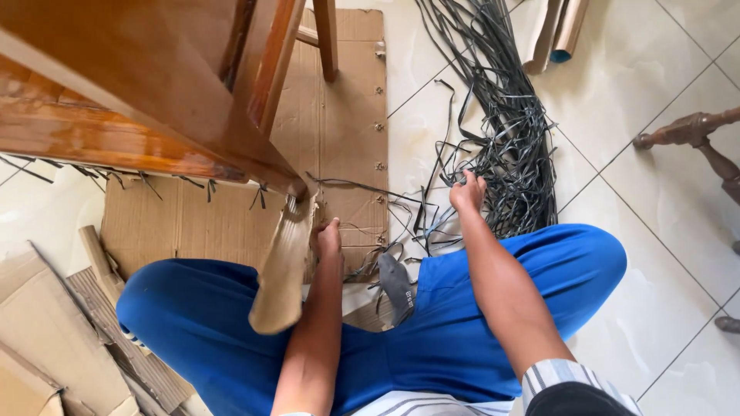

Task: Protecting wooden chair legs by wrapping them in cardboard and securing them with plastic ties.

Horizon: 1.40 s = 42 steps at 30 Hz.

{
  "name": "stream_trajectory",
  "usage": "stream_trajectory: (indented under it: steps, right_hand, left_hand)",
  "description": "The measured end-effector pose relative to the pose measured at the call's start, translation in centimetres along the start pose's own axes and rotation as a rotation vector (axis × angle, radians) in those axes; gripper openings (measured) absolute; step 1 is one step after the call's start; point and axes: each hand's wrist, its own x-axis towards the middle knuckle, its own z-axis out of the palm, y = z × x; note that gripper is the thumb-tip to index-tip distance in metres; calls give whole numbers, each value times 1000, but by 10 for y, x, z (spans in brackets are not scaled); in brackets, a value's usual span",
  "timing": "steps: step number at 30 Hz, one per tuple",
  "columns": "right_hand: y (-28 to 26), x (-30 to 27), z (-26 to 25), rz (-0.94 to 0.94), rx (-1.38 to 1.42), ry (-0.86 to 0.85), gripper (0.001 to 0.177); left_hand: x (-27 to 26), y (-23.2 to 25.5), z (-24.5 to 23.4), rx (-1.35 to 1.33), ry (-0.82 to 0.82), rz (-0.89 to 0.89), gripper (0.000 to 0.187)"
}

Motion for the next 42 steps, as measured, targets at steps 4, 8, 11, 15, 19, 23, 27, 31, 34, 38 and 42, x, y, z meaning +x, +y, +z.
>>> stream_trajectory:
  steps: [4, 8, 11, 15, 19, 23, 27, 31, 34, 38, 42]
  right_hand:
    - [2, 10, 6, -16, -47, -27, 53]
    - [-15, -14, -15, -29, -51, 47, 50]
    - [-28, -23, -30, -63, -37, 116, 47]
    - [-40, -13, -42, -107, -39, 25, 52]
    - [-34, 13, -41, -53, -112, -80, 62]
    - [6, 73, 11, -81, -245, -151, 58]
    - [1, 33, 10, -305, -197, 245, 35]
    - [-61, -34, -29, -394, -64, 386, 19]
    - [-111, -90, -52, -593, 244, 318, 15]
    - [-153, -156, -55, -830, 529, -172, 22]
    - [-165, -208, -29, -997, 404, -535, 30]
  left_hand:
    - [16, -25, 19, -491, -269, -217, 55]
    - [4, -8, -1, -447, -87, 28, 67]
    - [-8, -4, -24, -400, 68, 236, 80]
    - [-23, 11, -53, -326, 306, 545, 102]
    - [-49, 48, -78, -269, 476, 742, 118]
    - [-86, 105, -110, -336, 399, 693, 108]
    - [-105, 149, -128, -519, 432, 811, 88]
    - [-97, 158, -116, -612, 353, 711, 64]
    - [-108, 181, -126, -712, 373, 762, 73]
    - [-113, 195, -139, -691, 365, 776, 74]
    - [-112, 196, -148, -622, 381, 801, 72]
